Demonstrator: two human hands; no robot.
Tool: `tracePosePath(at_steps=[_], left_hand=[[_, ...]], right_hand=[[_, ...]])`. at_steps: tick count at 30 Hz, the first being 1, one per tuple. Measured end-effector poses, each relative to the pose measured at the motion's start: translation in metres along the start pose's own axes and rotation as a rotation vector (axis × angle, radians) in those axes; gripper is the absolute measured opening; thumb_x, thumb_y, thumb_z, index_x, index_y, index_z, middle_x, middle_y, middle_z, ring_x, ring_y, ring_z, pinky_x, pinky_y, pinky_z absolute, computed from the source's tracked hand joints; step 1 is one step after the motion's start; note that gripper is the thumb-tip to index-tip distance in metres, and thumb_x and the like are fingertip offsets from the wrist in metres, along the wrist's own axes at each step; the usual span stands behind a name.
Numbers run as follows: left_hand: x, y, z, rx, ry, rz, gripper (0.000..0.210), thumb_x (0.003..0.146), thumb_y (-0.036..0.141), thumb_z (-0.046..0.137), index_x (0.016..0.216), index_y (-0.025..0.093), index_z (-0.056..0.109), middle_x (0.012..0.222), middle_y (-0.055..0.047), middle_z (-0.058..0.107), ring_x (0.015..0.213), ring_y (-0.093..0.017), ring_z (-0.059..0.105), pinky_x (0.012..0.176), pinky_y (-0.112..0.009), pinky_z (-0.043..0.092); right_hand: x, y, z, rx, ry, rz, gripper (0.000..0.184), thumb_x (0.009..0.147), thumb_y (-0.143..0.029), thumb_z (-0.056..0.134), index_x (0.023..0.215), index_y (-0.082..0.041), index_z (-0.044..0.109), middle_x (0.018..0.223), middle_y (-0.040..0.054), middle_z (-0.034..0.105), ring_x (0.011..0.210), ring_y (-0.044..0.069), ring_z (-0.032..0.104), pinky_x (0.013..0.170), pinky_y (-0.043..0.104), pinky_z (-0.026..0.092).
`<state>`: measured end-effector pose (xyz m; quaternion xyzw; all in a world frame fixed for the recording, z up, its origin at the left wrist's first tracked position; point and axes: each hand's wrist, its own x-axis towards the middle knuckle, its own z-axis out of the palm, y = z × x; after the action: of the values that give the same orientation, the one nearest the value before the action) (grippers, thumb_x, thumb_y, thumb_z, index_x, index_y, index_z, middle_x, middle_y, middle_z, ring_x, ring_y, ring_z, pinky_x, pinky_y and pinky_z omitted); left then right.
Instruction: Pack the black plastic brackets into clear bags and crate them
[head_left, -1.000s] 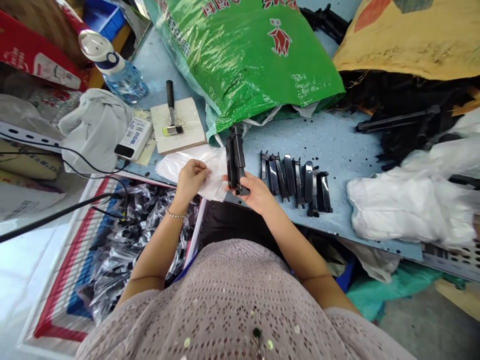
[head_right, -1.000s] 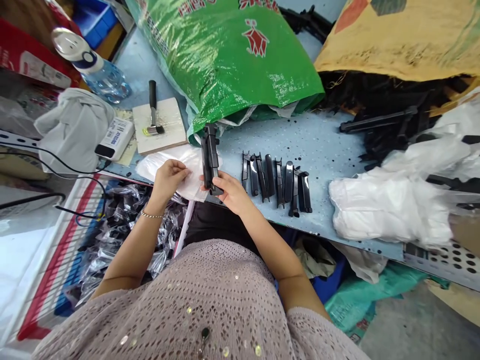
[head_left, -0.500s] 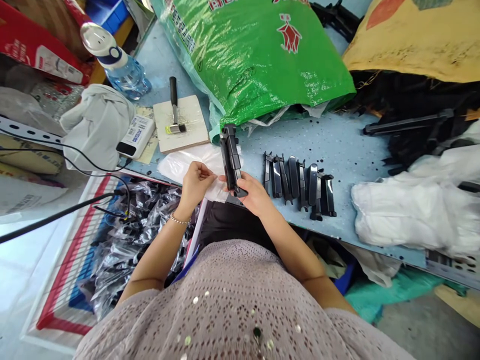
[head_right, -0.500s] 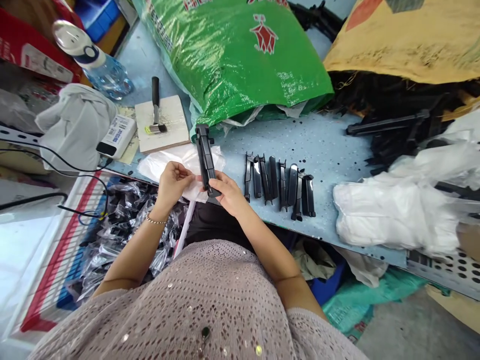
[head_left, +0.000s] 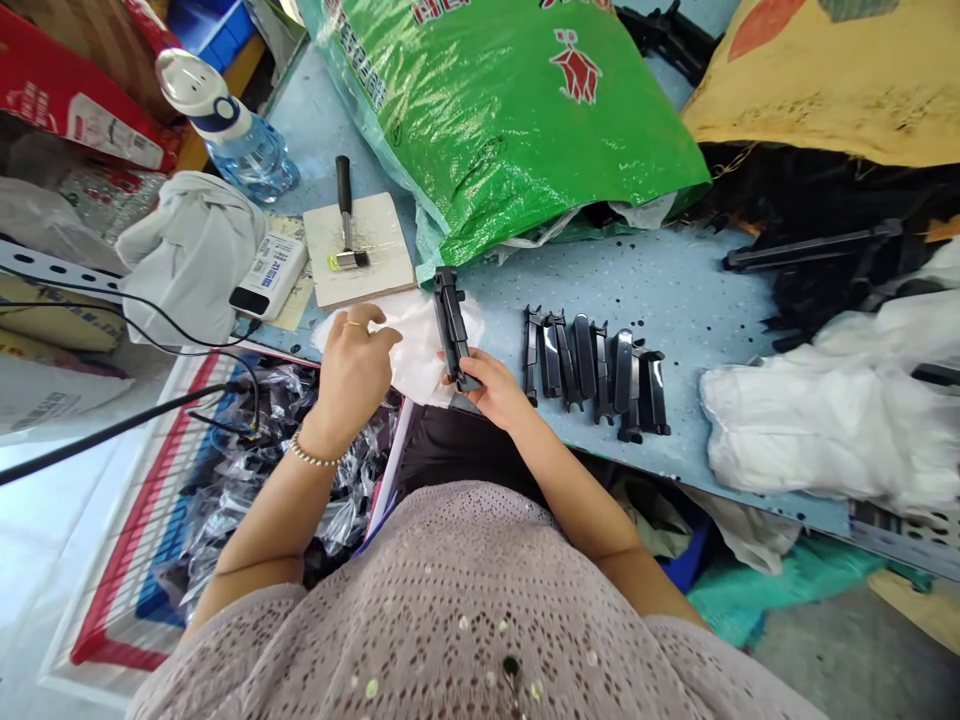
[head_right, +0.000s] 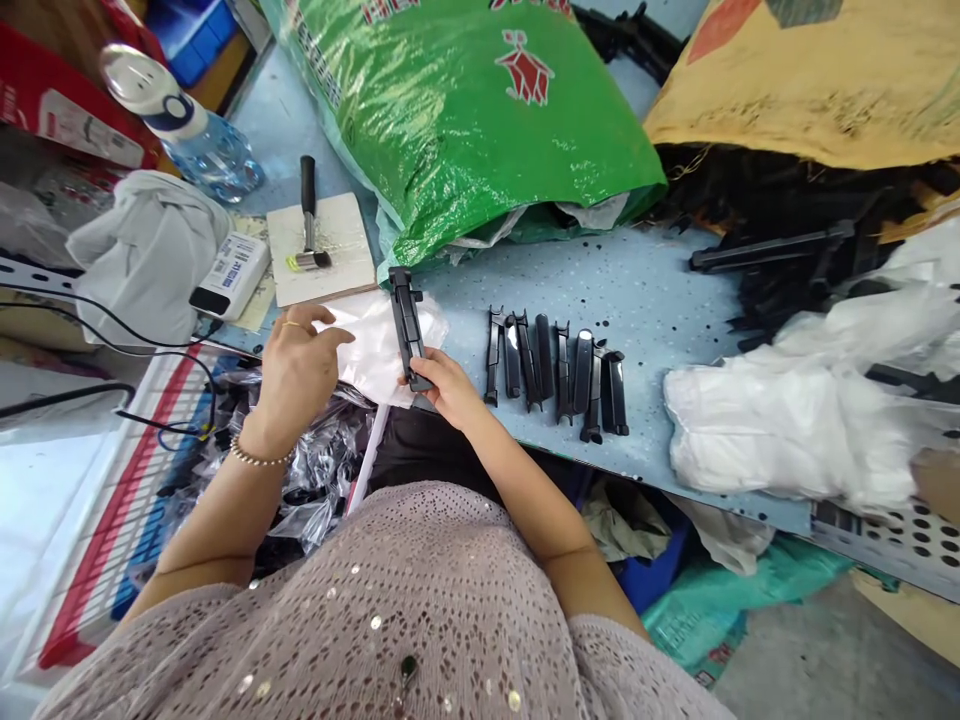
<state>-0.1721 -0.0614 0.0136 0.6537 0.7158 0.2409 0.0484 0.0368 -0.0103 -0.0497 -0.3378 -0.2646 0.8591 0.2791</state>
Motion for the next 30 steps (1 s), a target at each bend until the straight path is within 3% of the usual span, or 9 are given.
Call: tracePosePath(at_steps=[3, 8, 13, 17, 21, 23, 25, 28, 30], left_hand=[[0.010, -0.009, -0.002, 0.125, -0.126, 0.061, 0.029, 0.089, 0.011, 0.047, 0.093, 0.018, 0.075, 0.118, -0.015, 0.068, 0.104, -0.031, 0.061, 0.095, -0.050, 0.050], [0.014, -0.016, 0.002, 0.108, -0.156, 0.059, 0.029, 0.089, 0.011, 0.048, 0.097, 0.018, 0.076, 0.105, -0.013, 0.068, 0.094, -0.028, 0.064, 0.084, -0.042, 0.054], [0.008, -0.014, -0.007, 0.199, -0.225, 0.163, 0.035, 0.088, 0.004, 0.043, 0.090, 0.016, 0.077, 0.127, -0.018, 0.066, 0.107, -0.033, 0.063, 0.091, -0.048, 0.054], [0.006, -0.006, -0.010, 0.228, -0.208, 0.136, 0.046, 0.091, 0.005, 0.040, 0.121, 0.016, 0.073, 0.134, -0.019, 0.066, 0.113, -0.036, 0.063, 0.096, -0.052, 0.053], [0.009, -0.001, -0.005, 0.182, -0.237, 0.114, 0.064, 0.089, 0.003, 0.038, 0.150, 0.014, 0.054, 0.142, -0.021, 0.062, 0.118, -0.035, 0.064, 0.098, -0.051, 0.055], [0.011, -0.003, 0.000, 0.119, -0.260, 0.093, 0.068, 0.087, 0.002, 0.040, 0.153, 0.013, 0.050, 0.142, -0.021, 0.061, 0.122, -0.034, 0.064, 0.099, -0.049, 0.057], [0.011, -0.006, 0.003, 0.005, -0.268, 0.068, 0.070, 0.084, 0.004, 0.044, 0.152, 0.014, 0.050, 0.144, -0.019, 0.059, 0.124, -0.032, 0.064, 0.101, -0.046, 0.058], [0.008, -0.009, 0.005, -0.177, -0.292, 0.071, 0.074, 0.078, 0.007, 0.052, 0.151, 0.016, 0.051, 0.147, -0.016, 0.056, 0.130, -0.029, 0.061, 0.108, -0.044, 0.056], [0.002, -0.010, 0.004, -0.228, -0.299, 0.084, 0.080, 0.074, 0.006, 0.054, 0.153, 0.017, 0.048, 0.152, -0.015, 0.052, 0.136, -0.029, 0.057, 0.111, -0.043, 0.054]], right_hand=[[-0.001, 0.003, 0.001, 0.010, 0.008, -0.027, 0.033, 0.073, -0.040, 0.082, 0.096, -0.019, 0.071, 0.088, 0.0014, 0.074, 0.076, 0.015, 0.070, 0.067, 0.024, 0.055], [-0.002, 0.005, 0.000, -0.001, 0.016, -0.040, 0.031, 0.075, -0.042, 0.080, 0.096, -0.020, 0.070, 0.081, 0.0010, 0.074, 0.073, 0.015, 0.069, 0.063, 0.024, 0.052], [-0.002, 0.005, -0.001, -0.001, 0.031, -0.034, 0.033, 0.075, -0.042, 0.081, 0.095, -0.020, 0.068, 0.090, 0.0031, 0.075, 0.075, 0.015, 0.069, 0.062, 0.024, 0.051], [0.002, 0.006, 0.001, 0.003, 0.035, -0.030, 0.033, 0.073, -0.042, 0.081, 0.094, -0.019, 0.068, 0.090, 0.0032, 0.075, 0.075, 0.015, 0.069, 0.061, 0.023, 0.049], [-0.002, 0.004, 0.000, 0.003, 0.019, -0.050, 0.035, 0.072, -0.040, 0.081, 0.097, -0.020, 0.069, 0.088, 0.0023, 0.075, 0.075, 0.014, 0.068, 0.060, 0.022, 0.049], [-0.013, 0.004, -0.005, 0.012, -0.060, -0.074, 0.036, 0.075, -0.043, 0.078, 0.100, -0.019, 0.068, 0.088, 0.0037, 0.076, 0.072, 0.015, 0.068, 0.058, 0.022, 0.048], [-0.029, 0.004, -0.012, 0.045, -0.232, -0.017, 0.043, 0.078, -0.053, 0.073, 0.102, -0.018, 0.067, 0.086, 0.0064, 0.077, 0.064, 0.015, 0.065, 0.050, 0.023, 0.045], [-0.046, 0.011, -0.022, 0.146, -0.487, 0.249, 0.055, 0.079, -0.065, 0.064, 0.099, -0.014, 0.066, 0.074, 0.0076, 0.073, 0.049, 0.012, 0.054, 0.040, 0.021, 0.037], [-0.047, 0.016, -0.027, 0.240, -0.535, 0.403, 0.059, 0.080, -0.066, 0.060, 0.102, -0.012, 0.066, 0.065, 0.0041, 0.068, 0.043, 0.009, 0.043, 0.035, 0.019, 0.030]])
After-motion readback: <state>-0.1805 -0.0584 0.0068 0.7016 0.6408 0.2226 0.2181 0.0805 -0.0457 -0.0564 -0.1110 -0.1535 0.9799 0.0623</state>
